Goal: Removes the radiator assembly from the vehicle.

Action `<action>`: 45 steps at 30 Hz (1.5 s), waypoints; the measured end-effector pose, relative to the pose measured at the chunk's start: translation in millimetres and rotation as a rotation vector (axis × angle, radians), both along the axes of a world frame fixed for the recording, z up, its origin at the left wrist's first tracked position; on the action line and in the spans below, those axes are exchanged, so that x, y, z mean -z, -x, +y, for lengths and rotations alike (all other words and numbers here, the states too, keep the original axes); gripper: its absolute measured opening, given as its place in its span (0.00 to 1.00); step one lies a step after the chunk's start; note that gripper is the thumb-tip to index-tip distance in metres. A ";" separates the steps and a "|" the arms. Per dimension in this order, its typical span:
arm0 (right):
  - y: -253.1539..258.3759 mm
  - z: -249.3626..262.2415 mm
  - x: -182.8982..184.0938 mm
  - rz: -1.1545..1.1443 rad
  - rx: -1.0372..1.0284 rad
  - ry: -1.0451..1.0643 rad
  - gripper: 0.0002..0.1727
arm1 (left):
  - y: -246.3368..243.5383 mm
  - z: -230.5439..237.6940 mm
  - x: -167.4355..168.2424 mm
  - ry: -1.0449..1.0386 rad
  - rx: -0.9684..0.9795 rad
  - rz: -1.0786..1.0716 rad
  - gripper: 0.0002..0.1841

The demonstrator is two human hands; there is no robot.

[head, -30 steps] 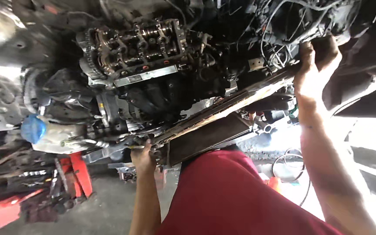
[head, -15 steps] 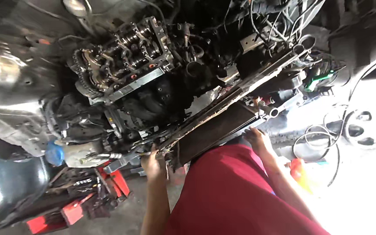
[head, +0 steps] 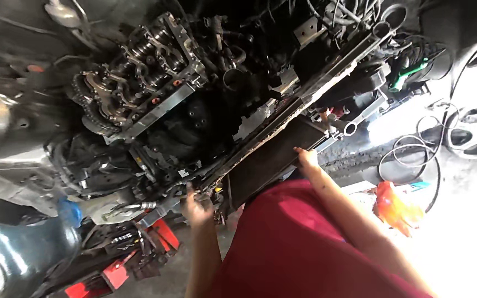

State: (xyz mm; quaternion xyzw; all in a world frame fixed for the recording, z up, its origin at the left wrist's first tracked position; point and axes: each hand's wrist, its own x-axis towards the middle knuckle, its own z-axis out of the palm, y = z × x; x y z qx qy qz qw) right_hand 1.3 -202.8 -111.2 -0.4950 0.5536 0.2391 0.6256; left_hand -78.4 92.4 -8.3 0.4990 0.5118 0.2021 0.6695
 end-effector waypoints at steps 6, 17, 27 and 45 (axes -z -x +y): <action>0.9 12.7 -28.3 -0.035 -0.021 0.040 0.24 | 1.8 4.8 2.3 0.027 0.014 -0.047 0.09; -4.2 -26.4 -75.7 -0.014 0.062 0.059 0.24 | -1.9 5.3 -10.6 0.082 0.018 -0.005 0.09; -14.9 -28.6 -76.9 0.067 0.052 0.105 0.28 | -1.1 8.9 -9.5 0.090 -0.015 -0.020 0.10; 66.9 -62.8 -106.9 -0.839 -1.317 0.965 0.33 | 3.0 9.0 -7.7 0.135 -0.181 -0.046 0.21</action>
